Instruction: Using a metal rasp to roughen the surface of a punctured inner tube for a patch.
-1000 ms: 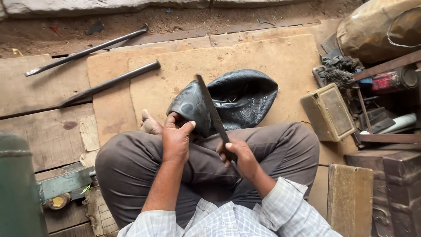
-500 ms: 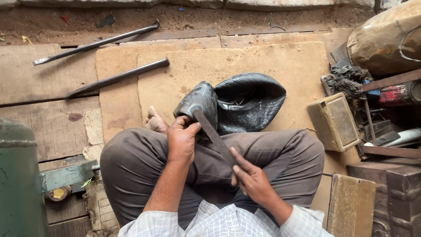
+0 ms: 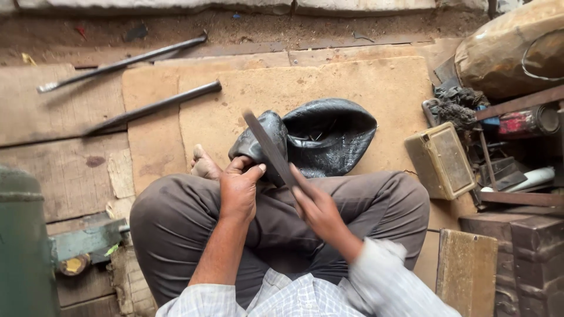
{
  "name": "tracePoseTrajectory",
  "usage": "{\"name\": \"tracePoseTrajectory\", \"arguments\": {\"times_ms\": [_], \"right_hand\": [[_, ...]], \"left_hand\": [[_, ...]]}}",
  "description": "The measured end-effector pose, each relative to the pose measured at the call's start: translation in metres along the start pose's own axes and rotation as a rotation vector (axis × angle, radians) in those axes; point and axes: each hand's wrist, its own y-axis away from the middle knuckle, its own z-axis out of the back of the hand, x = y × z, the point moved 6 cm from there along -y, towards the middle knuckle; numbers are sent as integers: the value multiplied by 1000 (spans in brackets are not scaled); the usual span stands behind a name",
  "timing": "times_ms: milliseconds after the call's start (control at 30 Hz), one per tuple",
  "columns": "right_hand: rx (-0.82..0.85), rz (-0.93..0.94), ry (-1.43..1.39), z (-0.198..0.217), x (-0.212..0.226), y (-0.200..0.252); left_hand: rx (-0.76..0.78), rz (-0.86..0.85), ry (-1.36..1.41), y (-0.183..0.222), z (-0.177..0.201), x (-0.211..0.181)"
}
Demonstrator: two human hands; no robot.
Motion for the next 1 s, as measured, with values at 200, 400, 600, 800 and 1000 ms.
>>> {"name": "tracePoseTrajectory", "arguments": {"times_ms": [200, 400, 600, 800, 1000], "right_hand": [[-9, -108, -58, -2, -52, 34], [-40, 199, 65, -34, 24, -49], [-26, -31, -6, 7, -27, 10], [-23, -60, -2, -8, -30, 33], [-46, 209, 37, -33, 21, -57]], "left_hand": [[22, -2, 5, -4, 1, 3], [89, -78, -67, -6, 6, 11], [-5, 27, 9, 3, -6, -9], [40, 23, 2, -4, 1, 4], [94, 2, 13, -7, 4, 13]]}}
